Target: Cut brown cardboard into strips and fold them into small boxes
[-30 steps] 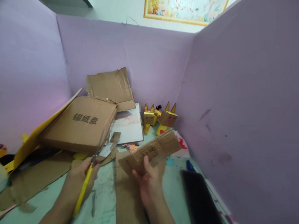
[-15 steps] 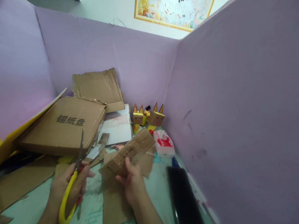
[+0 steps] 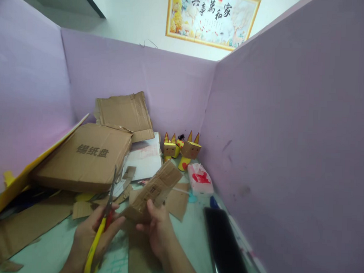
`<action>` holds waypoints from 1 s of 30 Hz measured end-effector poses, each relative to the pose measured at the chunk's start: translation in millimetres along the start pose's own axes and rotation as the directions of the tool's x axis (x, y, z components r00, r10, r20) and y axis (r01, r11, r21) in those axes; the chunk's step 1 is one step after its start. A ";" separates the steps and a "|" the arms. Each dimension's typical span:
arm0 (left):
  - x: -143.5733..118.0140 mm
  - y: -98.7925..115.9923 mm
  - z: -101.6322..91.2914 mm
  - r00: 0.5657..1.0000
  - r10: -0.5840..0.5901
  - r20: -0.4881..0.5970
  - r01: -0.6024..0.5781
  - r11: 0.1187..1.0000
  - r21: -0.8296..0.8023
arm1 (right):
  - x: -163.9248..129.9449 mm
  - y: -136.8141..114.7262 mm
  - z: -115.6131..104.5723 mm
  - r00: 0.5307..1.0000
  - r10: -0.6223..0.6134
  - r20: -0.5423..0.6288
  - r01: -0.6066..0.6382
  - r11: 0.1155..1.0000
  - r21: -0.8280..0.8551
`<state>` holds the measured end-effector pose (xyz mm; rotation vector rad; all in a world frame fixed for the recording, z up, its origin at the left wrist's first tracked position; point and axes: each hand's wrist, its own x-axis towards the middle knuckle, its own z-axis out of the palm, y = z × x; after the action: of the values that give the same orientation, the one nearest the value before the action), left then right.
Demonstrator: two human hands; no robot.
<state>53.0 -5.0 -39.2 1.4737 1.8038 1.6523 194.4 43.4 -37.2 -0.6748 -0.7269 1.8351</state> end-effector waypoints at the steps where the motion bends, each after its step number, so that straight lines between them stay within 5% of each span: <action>1: -0.4 0.5 1.5 1.000 -0.008 -0.015 0.007 1.000 -0.011 | -0.3 0.2 0.3 1.000 -0.001 0.010 0.001 1.000 -0.005; 11: 1.5 4.6 6.8 0.960 -0.256 0.112 0.276 0.929 -0.247 | 3.1 -10.1 -3.1 0.999 -0.015 -0.039 0.008 0.986 -0.164; 30: -2.8 0.9 10.7 0.956 -0.260 0.138 0.291 0.901 -0.321 | 4.9 -10.2 -5.4 0.999 0.010 -0.039 -0.015 0.991 -0.131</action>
<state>62.9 -1.3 -42.8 1.0719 1.5031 1.6203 202.8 52.1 -33.8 -0.7999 -0.8248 1.7920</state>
